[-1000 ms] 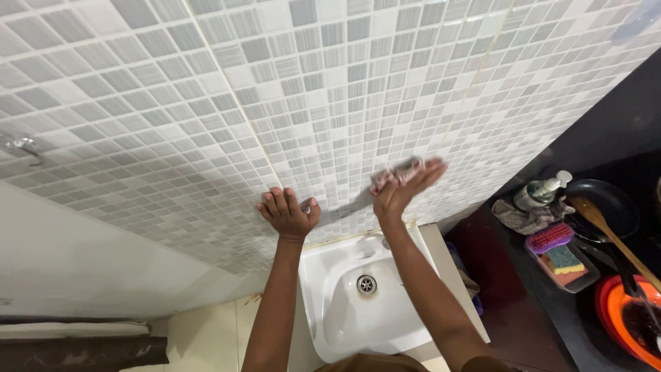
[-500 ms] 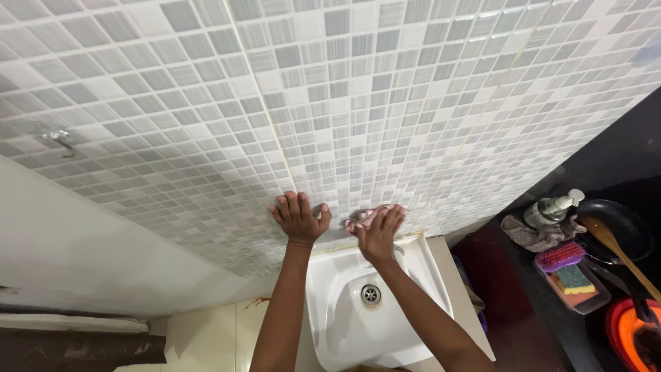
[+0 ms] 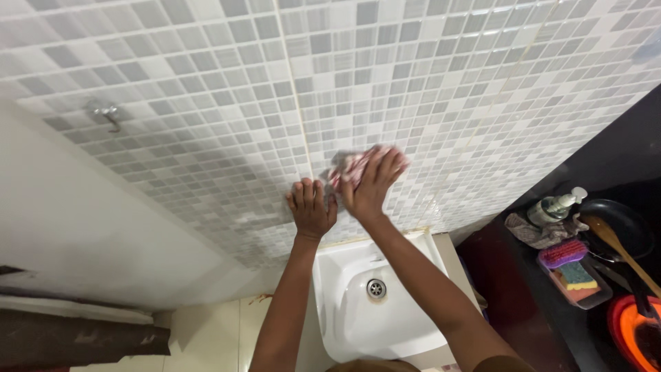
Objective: The person cleans a white wall-mounted sink using a red and white checkered cloth. They wipe the sink basin, faucet, and the tiled wall above the sink repeatedly.
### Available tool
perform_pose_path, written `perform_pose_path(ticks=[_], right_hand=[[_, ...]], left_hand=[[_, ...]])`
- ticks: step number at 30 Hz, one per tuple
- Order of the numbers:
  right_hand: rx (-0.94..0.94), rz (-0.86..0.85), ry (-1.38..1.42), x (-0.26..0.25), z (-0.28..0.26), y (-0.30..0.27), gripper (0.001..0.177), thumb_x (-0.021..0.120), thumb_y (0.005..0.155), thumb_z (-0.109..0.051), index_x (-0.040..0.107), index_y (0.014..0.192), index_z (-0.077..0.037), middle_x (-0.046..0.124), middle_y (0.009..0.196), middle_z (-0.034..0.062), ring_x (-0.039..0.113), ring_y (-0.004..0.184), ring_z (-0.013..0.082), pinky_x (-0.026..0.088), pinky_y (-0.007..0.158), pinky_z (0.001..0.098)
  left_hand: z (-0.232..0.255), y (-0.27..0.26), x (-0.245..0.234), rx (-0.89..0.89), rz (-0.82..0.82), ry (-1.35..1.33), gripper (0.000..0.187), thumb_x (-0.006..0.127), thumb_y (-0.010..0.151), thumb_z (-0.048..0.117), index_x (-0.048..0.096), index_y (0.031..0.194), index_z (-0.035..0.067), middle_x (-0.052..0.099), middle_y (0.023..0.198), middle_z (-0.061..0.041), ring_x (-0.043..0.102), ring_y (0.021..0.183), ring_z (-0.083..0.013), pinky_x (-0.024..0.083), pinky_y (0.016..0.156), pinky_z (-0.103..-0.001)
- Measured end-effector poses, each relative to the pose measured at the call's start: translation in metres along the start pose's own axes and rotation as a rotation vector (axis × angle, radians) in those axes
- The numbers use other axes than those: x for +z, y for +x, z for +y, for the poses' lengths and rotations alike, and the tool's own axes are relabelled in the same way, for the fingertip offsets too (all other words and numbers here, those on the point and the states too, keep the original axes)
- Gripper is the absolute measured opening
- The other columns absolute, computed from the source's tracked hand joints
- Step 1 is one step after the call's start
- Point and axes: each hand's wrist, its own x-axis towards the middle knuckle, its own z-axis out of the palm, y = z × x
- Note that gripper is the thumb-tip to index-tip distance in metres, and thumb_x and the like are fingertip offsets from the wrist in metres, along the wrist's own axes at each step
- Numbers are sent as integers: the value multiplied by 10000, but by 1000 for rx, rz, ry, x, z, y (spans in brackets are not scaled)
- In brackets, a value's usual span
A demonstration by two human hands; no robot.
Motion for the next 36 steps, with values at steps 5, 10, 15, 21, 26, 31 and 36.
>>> perform_pose_path(ticks=[5,10,15,21,26,31,36], right_hand=[[-68,-459,-134,21,32,-136,883,499,1018,-530,196,1579,82,19,1599,433,-7,1526,580,-16,1195,741],[150,-460,-187,15,56,-160,909,403,1053,-505,20,1572,135,-108,1623,429,-143,1532,568,-41,1191,745],[274,94,148,12,8,-51,874,352,1146,-501,-90,1656,54,-237,1708,339,-205,1628,491,-40,1305,658],[41,83,26,37,-85,9,856,449,1055,-397,25,1659,36,-123,1715,320,-166,1590,494,-103,1257,728],[-205,-144,-30,82,-91,-85,823,571,1036,-443,258,1586,83,-8,1678,381,-90,1578,549,-79,1217,764],[231,-602,-207,70,-23,-164,847,415,1071,-442,44,1588,116,-102,1639,418,-144,1534,566,-67,1231,717],[429,-27,-37,40,-3,-105,903,243,1133,-594,-199,1624,22,-228,1697,337,-229,1607,458,-121,1310,646]], left_hand=[[-55,-11,-40,-64,-26,-30,708,512,1060,447,321,1598,29,299,1665,-182,192,1596,-339,-35,1274,-584],[-124,-8,-50,45,70,142,745,470,1079,463,238,1671,75,220,1735,-102,148,1623,-260,-15,1305,-597],[-121,-6,-40,40,149,138,716,412,1090,467,215,1678,109,188,1751,-70,139,1638,-239,2,1309,-592],[-123,-14,-39,24,138,99,633,378,1104,428,312,1648,111,273,1721,-67,176,1625,-239,4,1322,-566],[-126,-18,-46,27,124,-57,602,325,1065,391,511,1524,49,430,1635,-104,279,1579,-260,17,1300,-556],[-126,-9,-55,52,142,-89,633,318,1060,412,557,1493,18,435,1629,-111,283,1573,-251,21,1310,-538],[-127,-4,-55,87,182,-66,624,341,1080,430,519,1513,16,403,1645,-116,278,1585,-257,32,1320,-548]])
